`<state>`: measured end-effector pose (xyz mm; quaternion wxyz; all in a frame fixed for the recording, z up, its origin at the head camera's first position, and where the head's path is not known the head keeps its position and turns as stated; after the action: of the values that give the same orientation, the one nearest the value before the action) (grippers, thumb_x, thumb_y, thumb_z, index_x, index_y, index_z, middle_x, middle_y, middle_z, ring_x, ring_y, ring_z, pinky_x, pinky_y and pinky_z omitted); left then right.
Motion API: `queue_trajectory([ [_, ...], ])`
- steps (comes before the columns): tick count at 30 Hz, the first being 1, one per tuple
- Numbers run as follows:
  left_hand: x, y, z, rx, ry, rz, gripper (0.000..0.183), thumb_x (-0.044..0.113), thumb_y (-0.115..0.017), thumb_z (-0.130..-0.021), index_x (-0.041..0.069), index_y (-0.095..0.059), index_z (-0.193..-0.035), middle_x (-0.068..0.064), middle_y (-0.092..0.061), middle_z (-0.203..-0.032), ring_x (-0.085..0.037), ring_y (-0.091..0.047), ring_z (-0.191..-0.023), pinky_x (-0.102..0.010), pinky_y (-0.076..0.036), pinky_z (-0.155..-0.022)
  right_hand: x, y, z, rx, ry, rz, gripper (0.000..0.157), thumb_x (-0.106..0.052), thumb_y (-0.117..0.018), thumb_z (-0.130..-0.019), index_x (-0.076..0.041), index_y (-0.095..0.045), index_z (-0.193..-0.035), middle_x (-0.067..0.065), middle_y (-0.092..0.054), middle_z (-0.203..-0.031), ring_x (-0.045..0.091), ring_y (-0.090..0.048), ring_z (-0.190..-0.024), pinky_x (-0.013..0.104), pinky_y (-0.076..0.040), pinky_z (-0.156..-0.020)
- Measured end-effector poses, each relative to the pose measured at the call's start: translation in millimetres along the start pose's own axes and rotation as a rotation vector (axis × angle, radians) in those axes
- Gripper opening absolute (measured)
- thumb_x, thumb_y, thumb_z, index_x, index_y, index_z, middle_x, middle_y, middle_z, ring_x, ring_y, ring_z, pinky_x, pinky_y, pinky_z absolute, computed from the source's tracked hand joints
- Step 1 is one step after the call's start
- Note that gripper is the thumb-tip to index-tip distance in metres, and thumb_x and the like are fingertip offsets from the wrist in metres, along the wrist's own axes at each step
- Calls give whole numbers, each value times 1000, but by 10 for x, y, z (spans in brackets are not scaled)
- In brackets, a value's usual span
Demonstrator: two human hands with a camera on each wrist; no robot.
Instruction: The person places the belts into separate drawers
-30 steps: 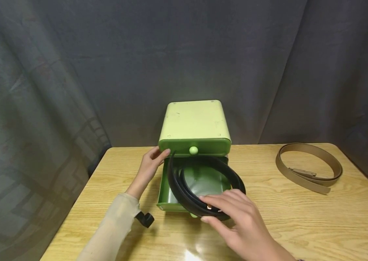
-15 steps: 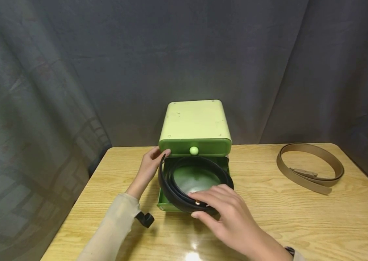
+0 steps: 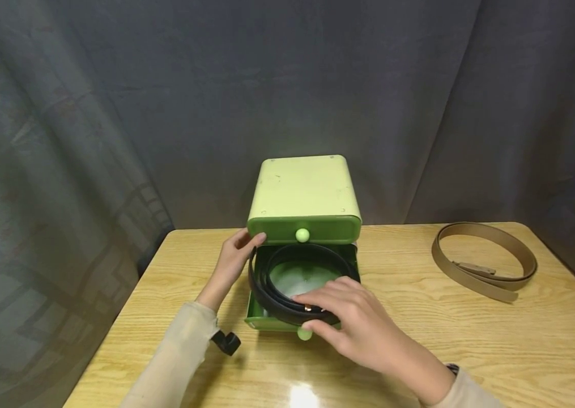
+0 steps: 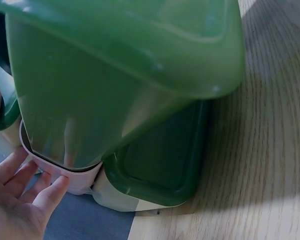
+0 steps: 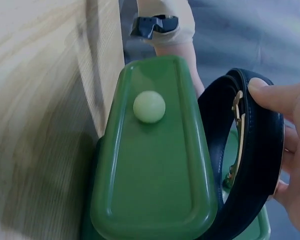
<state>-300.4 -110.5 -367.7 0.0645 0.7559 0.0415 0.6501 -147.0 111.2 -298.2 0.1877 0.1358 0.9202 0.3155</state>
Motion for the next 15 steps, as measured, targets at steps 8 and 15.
queue_trajectory([
  [8,362,-17,184,-31,15,-15,47,26,-68,-95,1,-59,-134,-16,-54,-140,-30,-46,-134,-44,-41,-108,119,-8,16,-42,39,-7,33,-36,-65,-95,-11,-73,-114,-8,-72,-99,9,-59,-85,18,-41,-79],
  [15,361,-15,186,-27,21,-16,49,26,-68,-95,1,-58,-136,-17,-53,-141,-29,-46,-134,-44,-40,-109,182,-21,16,-100,61,-27,31,-34,-67,-94,-13,-72,-116,-10,-70,-100,7,-59,-84,17,-41,-78],
])
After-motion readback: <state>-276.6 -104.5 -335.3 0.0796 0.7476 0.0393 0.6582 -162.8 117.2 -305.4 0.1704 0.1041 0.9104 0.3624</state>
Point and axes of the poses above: each hand's wrist, its own z-axis away from the middle knuckle, its own y-axis out of the back of the hand, x = y × z, the point moved 6 cm from there along -z, towards the middle knuckle
